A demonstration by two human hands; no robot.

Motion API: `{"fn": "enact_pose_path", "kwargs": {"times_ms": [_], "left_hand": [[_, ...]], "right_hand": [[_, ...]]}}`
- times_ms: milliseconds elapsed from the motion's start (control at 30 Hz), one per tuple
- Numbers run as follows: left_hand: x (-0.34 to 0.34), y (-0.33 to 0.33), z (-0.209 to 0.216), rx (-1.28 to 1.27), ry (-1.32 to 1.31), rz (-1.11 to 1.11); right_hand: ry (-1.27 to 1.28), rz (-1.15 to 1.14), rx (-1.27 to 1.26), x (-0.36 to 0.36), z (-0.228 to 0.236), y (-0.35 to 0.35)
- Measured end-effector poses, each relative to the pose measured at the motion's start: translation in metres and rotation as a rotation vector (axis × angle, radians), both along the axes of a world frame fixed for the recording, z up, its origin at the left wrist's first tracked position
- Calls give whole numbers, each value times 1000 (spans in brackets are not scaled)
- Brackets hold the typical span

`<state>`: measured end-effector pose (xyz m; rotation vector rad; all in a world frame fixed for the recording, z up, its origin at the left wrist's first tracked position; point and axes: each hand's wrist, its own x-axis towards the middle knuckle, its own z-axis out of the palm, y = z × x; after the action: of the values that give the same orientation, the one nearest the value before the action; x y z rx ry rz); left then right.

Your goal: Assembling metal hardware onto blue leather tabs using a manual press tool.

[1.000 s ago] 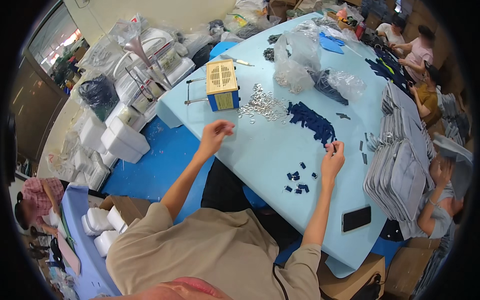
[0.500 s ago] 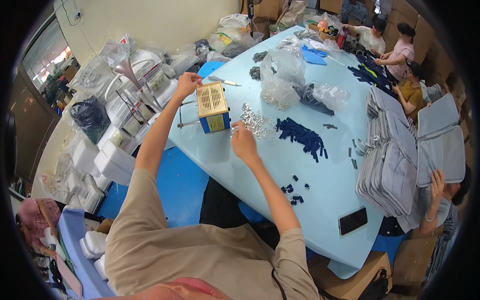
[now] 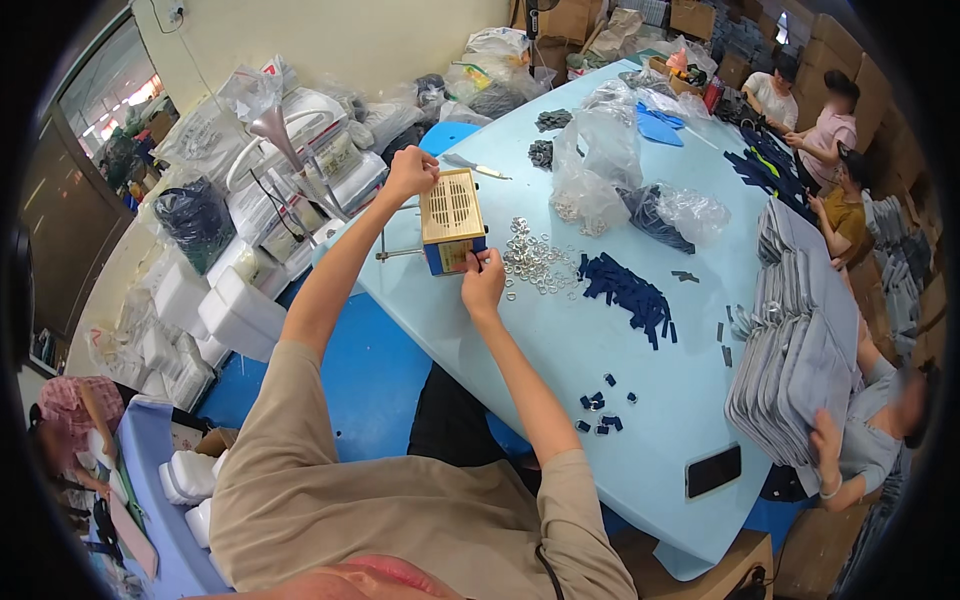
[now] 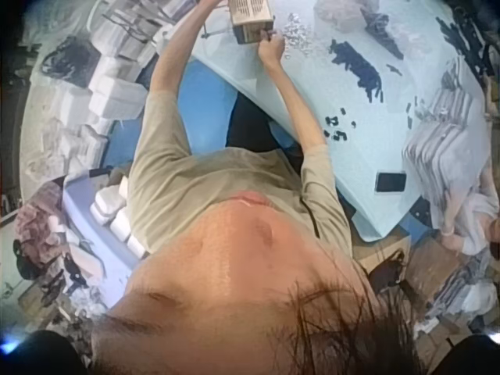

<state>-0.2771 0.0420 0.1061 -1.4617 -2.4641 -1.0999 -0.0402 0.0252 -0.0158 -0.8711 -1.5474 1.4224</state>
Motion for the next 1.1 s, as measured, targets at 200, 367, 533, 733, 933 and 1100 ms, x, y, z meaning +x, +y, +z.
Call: {"fn": "enact_pose_path", "kwargs": {"times_ms": [200,367,533,733,933,1100], "left_hand": [[-3,-3,8,-78,48,16],[7,-8,11,-122,37,2],[-7,-26,17,-48,6,-21],[103,-69,74,301,-335,-362],[250,-173,21,174,-693,-512],[311,-203,-52,133,-979,-500]], "right_hand": [[-13,-6,69,4,7,1],[-1,-6,118,16,8,10],[42,20,221,33,37,16],[66,146,215,119,78,-3],[36,352,-3,221,85,-60],[-64,352,-231,284,63,-88]]}}
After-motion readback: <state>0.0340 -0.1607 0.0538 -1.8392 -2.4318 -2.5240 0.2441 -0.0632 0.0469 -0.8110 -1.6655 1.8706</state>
